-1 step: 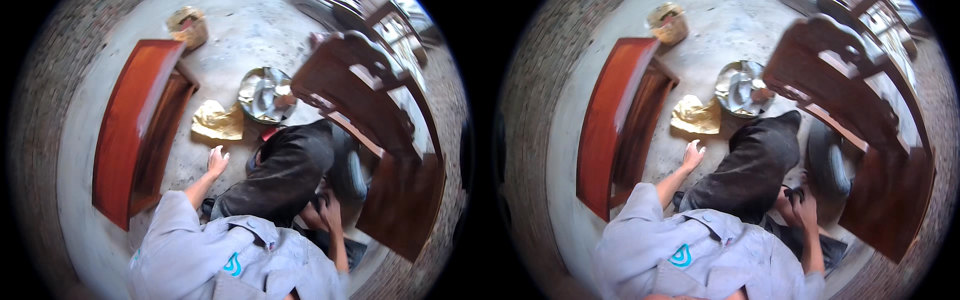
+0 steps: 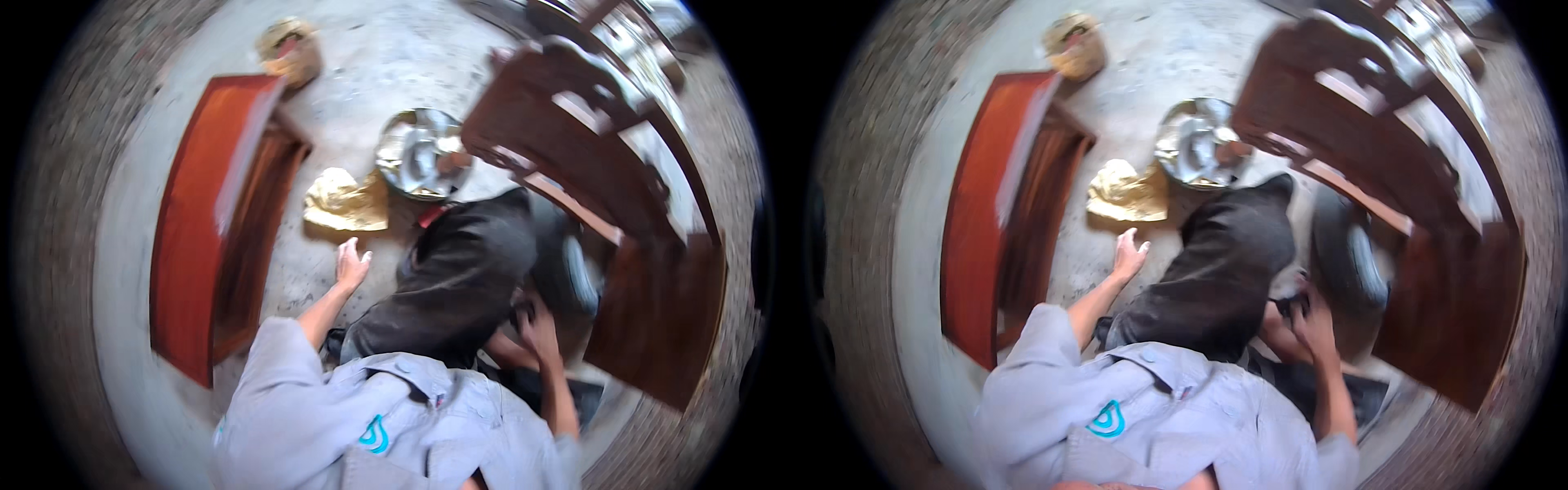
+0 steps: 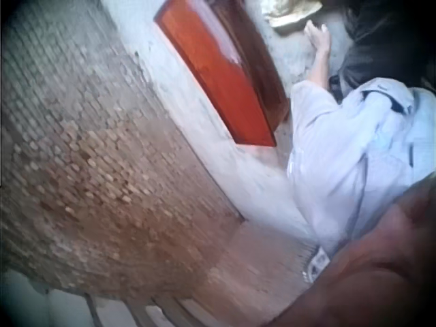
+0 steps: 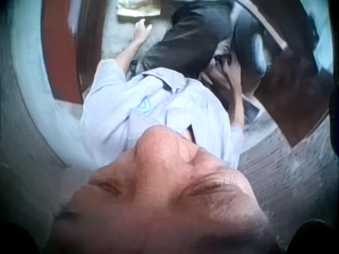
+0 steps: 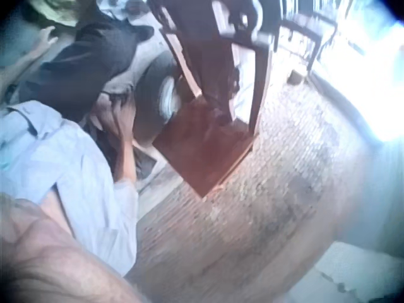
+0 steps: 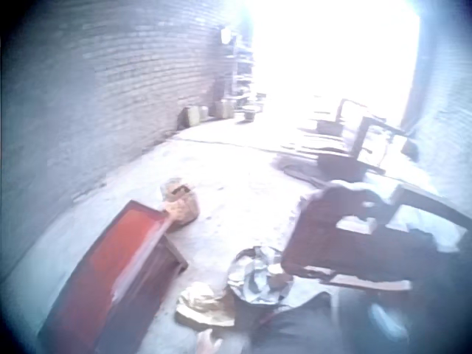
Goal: The person sands a wooden chair with sandpaper, wipes it with a cloth, and then uses a putty knife to apply filler to the carved details. The person works on the chair while it is resting on a tire.
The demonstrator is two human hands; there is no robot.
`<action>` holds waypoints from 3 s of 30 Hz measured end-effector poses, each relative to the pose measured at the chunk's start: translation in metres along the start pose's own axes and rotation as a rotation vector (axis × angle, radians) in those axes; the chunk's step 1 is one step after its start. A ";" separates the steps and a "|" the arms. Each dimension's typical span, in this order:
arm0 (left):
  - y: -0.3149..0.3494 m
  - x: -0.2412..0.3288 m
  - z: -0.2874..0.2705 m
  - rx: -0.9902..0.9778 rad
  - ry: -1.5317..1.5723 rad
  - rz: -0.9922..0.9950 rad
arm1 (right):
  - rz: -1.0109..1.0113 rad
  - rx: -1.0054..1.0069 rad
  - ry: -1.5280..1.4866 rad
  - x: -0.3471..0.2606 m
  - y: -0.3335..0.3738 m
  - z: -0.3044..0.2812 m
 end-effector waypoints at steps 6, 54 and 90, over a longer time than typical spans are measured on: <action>-0.065 0.047 0.022 -0.112 -0.206 0.178 | 0.249 0.002 0.091 0.001 -0.125 0.019; -0.166 0.218 0.002 -0.185 0.240 0.443 | 0.704 0.266 -0.516 0.140 -0.221 0.182; -0.171 0.163 0.005 0.108 -0.069 0.147 | 0.516 -0.226 -1.386 -0.014 -0.283 0.165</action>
Point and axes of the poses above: each hand's wrist, its own y-axis away from the middle knuckle, its own z-axis out of the palm, x = y × z, the point moved 1 cm from there along -y, towards the middle knuckle, and after that the axes turned 1 degree about x, right-handed, at the moved point
